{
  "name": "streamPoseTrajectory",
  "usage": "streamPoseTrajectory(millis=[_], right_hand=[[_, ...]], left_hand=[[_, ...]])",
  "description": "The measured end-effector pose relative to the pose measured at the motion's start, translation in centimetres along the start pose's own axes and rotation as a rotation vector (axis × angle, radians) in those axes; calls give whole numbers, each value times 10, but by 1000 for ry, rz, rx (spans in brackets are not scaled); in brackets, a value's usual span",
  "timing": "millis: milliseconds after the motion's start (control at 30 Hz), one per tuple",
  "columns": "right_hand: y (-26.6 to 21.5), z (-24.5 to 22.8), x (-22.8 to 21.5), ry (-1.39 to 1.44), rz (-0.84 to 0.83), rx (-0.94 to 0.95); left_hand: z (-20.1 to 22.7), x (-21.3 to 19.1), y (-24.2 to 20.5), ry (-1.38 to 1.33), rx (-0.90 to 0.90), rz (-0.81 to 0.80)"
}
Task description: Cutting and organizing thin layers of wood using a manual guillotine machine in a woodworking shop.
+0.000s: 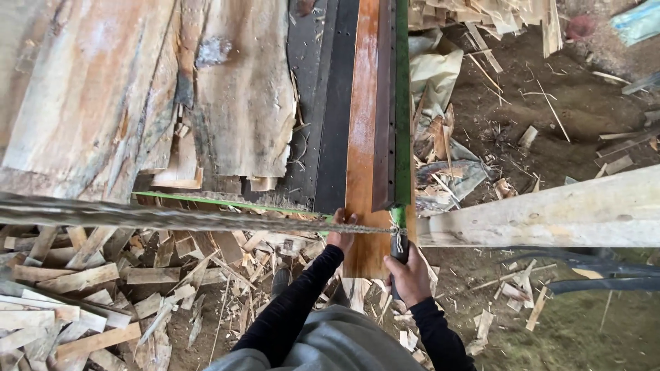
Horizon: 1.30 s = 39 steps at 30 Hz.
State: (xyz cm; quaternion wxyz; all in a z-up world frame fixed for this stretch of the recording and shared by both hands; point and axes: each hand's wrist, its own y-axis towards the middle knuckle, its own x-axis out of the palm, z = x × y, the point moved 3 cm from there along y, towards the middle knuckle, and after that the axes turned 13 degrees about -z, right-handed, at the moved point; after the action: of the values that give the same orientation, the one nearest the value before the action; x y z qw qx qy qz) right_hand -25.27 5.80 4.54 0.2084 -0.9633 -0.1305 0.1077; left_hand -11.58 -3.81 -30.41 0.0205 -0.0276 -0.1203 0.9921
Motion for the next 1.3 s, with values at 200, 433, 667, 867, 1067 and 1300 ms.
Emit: streamPoseTrajectory(millis=[200,433,667,867,1067,1300], right_hand=[[-8,-24,1,-24,31,98],[8,37,-7,-346,39,34],[3,16,6,-321,116,148],[6,15,5,-215,96,189],[45,120,6,-485,221,-61],[16,57,11,-301,143,159]], left_hand=[[46,-11,99,-687,205,-5],[76,-21,128,-112,145,82],[69,-37,134,-105,-125,65],[183,-64,97,573,-174,-104],[131,-57,134,627,-194,-90],[186,-58,87,682,-258,-183]])
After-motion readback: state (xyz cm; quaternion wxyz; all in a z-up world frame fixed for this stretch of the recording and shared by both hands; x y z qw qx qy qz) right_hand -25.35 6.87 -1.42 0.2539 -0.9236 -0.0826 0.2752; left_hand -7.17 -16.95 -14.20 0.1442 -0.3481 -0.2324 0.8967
